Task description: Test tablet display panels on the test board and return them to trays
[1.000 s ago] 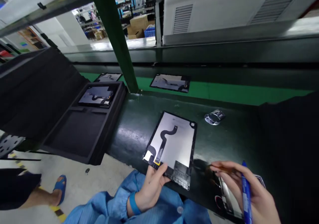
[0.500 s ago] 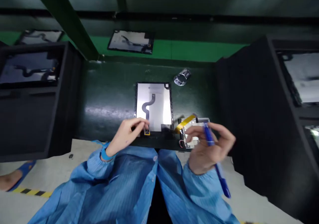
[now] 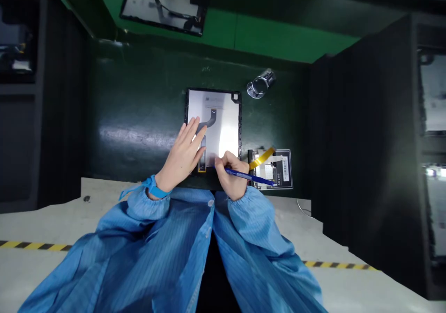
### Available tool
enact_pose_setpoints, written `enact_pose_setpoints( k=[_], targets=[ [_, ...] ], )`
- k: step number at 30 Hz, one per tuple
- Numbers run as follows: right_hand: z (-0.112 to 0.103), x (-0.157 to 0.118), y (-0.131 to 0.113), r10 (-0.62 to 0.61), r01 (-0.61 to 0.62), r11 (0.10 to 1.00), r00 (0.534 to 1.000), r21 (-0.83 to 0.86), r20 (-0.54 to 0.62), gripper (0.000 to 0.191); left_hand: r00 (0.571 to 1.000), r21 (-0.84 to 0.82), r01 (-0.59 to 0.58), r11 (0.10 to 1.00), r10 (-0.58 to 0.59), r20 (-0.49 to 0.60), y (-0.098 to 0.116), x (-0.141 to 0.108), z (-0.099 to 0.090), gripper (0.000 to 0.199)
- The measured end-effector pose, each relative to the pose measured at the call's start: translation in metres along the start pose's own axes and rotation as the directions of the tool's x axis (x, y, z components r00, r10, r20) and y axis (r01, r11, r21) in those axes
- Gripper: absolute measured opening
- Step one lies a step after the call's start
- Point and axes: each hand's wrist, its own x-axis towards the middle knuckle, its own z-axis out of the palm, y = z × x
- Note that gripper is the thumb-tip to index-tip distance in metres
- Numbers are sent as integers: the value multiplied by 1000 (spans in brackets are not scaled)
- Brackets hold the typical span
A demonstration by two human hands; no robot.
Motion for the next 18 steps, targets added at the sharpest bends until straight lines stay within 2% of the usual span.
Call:
enact_pose_setpoints(
  k=[6, 9, 11, 13, 15, 16, 18],
  targets=[
    [3, 0, 0, -87, 91, 982, 996, -166, 34, 32, 1000, -7, 5, 1000, -5, 15, 2, 1, -2, 49],
    [4, 1, 0, -78, 80, 990, 997, -117, 14, 32, 1000, -14, 10, 1000, -9, 25, 2, 1, -2, 50],
    [1, 0, -4, -35, 34, 999, 998, -38, -43, 35, 999, -2, 16, 1000, -16, 41, 2, 1, -3, 49],
    [-10, -3, -14, -13, 19, 996, 997, 88, -72, 36, 997, 20, 15, 1000, -16, 70, 3, 1, -8, 49],
    [-28, -8, -26, -87, 99, 976, 994, 196, -69, 28, 992, 53, -2, 999, -4, 122, 4, 3, -18, 49],
    [-40, -11, -32, -151, 165, 962, 985, 216, -82, 22, 988, 75, -15, 997, 3, 154, 4, 5, -24, 48],
    [-65, -15, -40, -223, 253, 957, 955, 142, -195, 11, 975, 124, -44, 991, 16, 223, 5, 13, -37, 46]
  ],
)
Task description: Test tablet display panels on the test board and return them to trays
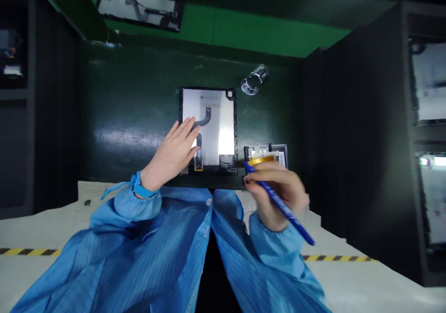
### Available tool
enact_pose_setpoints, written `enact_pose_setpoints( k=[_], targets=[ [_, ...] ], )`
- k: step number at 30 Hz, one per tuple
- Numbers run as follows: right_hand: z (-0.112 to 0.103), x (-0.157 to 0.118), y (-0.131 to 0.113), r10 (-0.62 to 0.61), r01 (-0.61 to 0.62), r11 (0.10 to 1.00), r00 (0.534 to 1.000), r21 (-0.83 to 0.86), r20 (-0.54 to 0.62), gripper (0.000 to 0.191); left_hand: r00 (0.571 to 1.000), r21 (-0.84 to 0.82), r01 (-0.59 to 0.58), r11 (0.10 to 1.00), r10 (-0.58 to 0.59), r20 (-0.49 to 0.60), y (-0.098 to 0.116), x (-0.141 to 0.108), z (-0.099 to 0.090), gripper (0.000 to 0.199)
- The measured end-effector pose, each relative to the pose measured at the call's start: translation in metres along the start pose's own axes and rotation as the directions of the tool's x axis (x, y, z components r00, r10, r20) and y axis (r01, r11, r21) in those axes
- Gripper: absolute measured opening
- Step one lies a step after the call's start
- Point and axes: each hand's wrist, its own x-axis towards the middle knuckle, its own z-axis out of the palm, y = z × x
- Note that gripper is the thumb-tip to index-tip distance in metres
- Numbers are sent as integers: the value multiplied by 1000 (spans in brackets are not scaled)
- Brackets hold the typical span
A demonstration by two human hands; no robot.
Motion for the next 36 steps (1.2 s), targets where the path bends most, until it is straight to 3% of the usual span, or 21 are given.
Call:
enact_pose_setpoints(
  k=[2, 3, 5, 7, 9, 11, 15, 18, 20, 22, 23, 27, 33, 36],
  targets=[
    [-24, 3, -1, -2, -13, 987, 995, -158, -98, 17, 998, 53, -6, 999, 3, 68, -1, 11, -13, 45],
    [-35, 4, 2, 28, -46, 969, 996, -242, -80, 22, 996, 75, -2, 997, -5, 92, -2, 18, -18, 46],
    [-52, 7, 17, 127, -75, 923, 985, -378, 115, 34, 995, 90, 17, 996, -27, 100, -4, 34, -23, 49],
    [-62, 10, 36, 195, -33, 912, 911, -408, 362, 59, 997, 56, 44, 997, -47, 64, -5, 50, -24, 49],
    [-64, 14, 52, 198, -3, 932, 843, -362, 501, 73, 997, -37, 73, 997, -71, 36, -6, 62, -22, 44],
    [-63, 20, 60, 198, -41, 959, 803, -280, 562, 72, 992, -151, 114, 982, -103, 79, -7, 70, -22, 37],
    [-55, 41, 62, 177, -264, 963, 755, 45, 631, 57, 966, -289, 199, 936, -137, 220, -11, 82, -23, 53],
    [-44, 66, 63, 132, -443, 859, 676, 256, 725, 44, 994, -187, 106, 977, -98, 50, -18, 93, -17, 45],
    [-33, 84, 67, 109, -542, 792, 579, 282, 808, 47, 995, -41, 53, 998, -56, -78, -23, 100, -11, 41],
    [-20, 99, 74, 109, -598, 755, 517, 267, 849, 44, 994, 66, 26, 997, -19, -103, -26, 105, -6, 46],
    [-14, 104, 78, 124, -614, 745, 510, 259, 851, 38, 996, 82, 6, 997, 1, -86, -27, 106, -5, 50],
    [0, 112, 87, 192, -646, 708, 565, 285, 803, 25, 997, -33, -67, 997, 66, -32, -26, 104, -7, 65],
    [-6, 105, 89, 172, -624, 710, 602, 325, 780, 19, 993, 79, -81, 994, 87, -78, -25, 102, -6, 65],
    [-7, 104, 89, 175, -616, 712, 621, 337, 764, 20, 996, 24, -69, 997, 70, -54, -23, 100, -6, 67]
  ],
)
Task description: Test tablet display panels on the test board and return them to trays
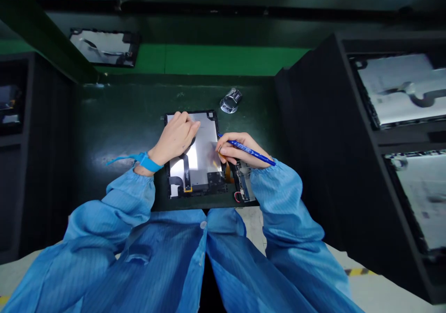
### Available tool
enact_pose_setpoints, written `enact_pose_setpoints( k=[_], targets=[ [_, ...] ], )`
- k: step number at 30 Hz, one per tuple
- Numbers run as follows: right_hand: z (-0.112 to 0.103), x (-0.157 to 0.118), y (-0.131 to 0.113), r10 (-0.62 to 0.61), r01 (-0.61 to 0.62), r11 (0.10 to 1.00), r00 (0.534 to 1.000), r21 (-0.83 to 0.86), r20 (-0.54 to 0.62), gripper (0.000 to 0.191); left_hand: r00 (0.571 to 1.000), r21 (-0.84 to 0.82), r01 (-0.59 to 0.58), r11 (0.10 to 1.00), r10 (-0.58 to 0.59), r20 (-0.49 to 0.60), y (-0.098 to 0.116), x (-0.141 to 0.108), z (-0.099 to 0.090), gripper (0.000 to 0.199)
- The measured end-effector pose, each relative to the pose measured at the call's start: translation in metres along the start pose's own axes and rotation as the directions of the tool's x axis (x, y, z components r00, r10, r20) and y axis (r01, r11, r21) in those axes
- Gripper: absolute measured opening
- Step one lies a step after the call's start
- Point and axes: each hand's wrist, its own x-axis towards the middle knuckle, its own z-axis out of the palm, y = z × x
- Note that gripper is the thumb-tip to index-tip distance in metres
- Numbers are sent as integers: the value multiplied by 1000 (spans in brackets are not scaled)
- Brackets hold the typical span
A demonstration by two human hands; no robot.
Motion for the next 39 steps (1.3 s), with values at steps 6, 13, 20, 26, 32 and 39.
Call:
enact_pose_setpoints(
  k=[6, 13, 20, 26, 32, 39],
  targets=[
    [-1, -2, -1, -21, 21, 1000, 998, 3, -61, 23, 1000, 75, -14, 997, 12, 18, 4, -2, -2, 62],
    [-1, -4, -3, -6, 6, 1000, 999, 1, -53, 24, 999, -101, 32, 994, -29, 37, 5, -7, -7, 66],
    [-1, -5, -3, 50, -48, 998, 997, 33, -51, 26, 890, -722, 353, 595, 26, 456, 6, -12, -27, 75],
    [0, -5, -2, 61, -60, 998, 997, 29, -38, 25, 799, -811, 583, 54, 143, 584, 21, -13, -28, 60],
    [1, -5, -3, 89, -89, 996, 995, -3, -37, 27, 742, -733, 670, -120, 66, 667, 34, -15, -35, 48],
    [-1, -5, -3, 102, -107, 990, 993, -94, -55, 26, 718, -688, 668, -285, 3, 696, 38, -13, -31, 43]
  ],
)
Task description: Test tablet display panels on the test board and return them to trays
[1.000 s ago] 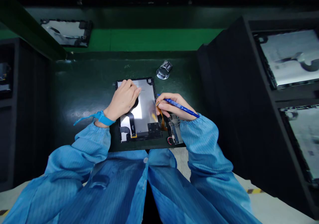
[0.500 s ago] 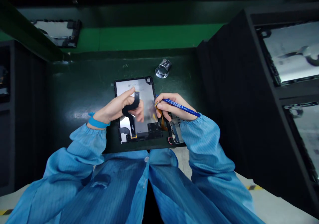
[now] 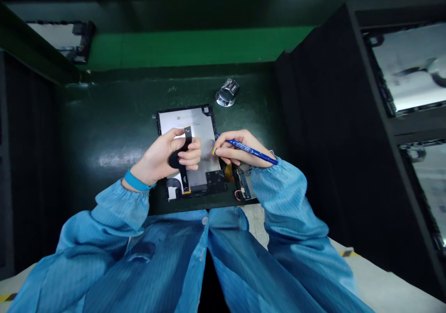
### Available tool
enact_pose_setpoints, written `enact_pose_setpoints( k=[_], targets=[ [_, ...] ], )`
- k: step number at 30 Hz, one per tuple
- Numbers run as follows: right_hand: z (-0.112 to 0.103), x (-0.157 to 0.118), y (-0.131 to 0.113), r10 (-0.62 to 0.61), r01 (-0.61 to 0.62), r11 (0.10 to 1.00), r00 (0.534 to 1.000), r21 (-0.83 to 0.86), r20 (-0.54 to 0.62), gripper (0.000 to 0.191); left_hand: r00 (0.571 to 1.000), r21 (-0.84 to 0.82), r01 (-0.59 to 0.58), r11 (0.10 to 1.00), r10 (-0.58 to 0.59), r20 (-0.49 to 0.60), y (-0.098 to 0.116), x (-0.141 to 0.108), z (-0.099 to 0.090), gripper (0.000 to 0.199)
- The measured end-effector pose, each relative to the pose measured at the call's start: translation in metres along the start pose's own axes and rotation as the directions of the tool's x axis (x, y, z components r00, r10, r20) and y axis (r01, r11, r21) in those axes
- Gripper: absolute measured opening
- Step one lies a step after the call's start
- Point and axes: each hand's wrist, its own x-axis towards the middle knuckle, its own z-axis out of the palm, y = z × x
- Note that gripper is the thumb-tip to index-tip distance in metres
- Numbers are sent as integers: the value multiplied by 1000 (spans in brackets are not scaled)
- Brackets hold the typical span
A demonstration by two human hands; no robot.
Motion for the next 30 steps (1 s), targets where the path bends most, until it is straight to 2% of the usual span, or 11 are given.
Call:
enact_pose_setpoints(
  k=[3, 5, 8, 11, 20, 30],
  targets=[
    [0, 1, 1, -31, 30, 999, 999, -40, -22, 25, 993, 18, -91, 996, 93, -76, -6, 4, -2, 36],
    [0, 2, 2, -52, 48, 996, 997, -74, -50, 24, 970, 177, -181, 967, 205, -128, -10, 3, -2, 35],
    [0, 3, 2, -53, 44, 993, 996, -114, -76, 24, 900, 482, -296, 825, 410, -149, -14, -1, 2, 26],
    [1, 2, 1, -37, 29, 992, 997, -124, -65, 26, 837, 624, -335, 706, 527, -146, -14, -4, 7, 22],
    [1, 1, -6, 30, -28, 992, 1000, -120, 9, 30, 788, 797, -351, 491, 615, -32, -19, 1, 4, 15],
    [1, 1, -4, 32, -26, 991, 999, -129, 40, 30, 793, 855, -327, 402, 609, 18, -22, 0, -1, 17]
  ],
)
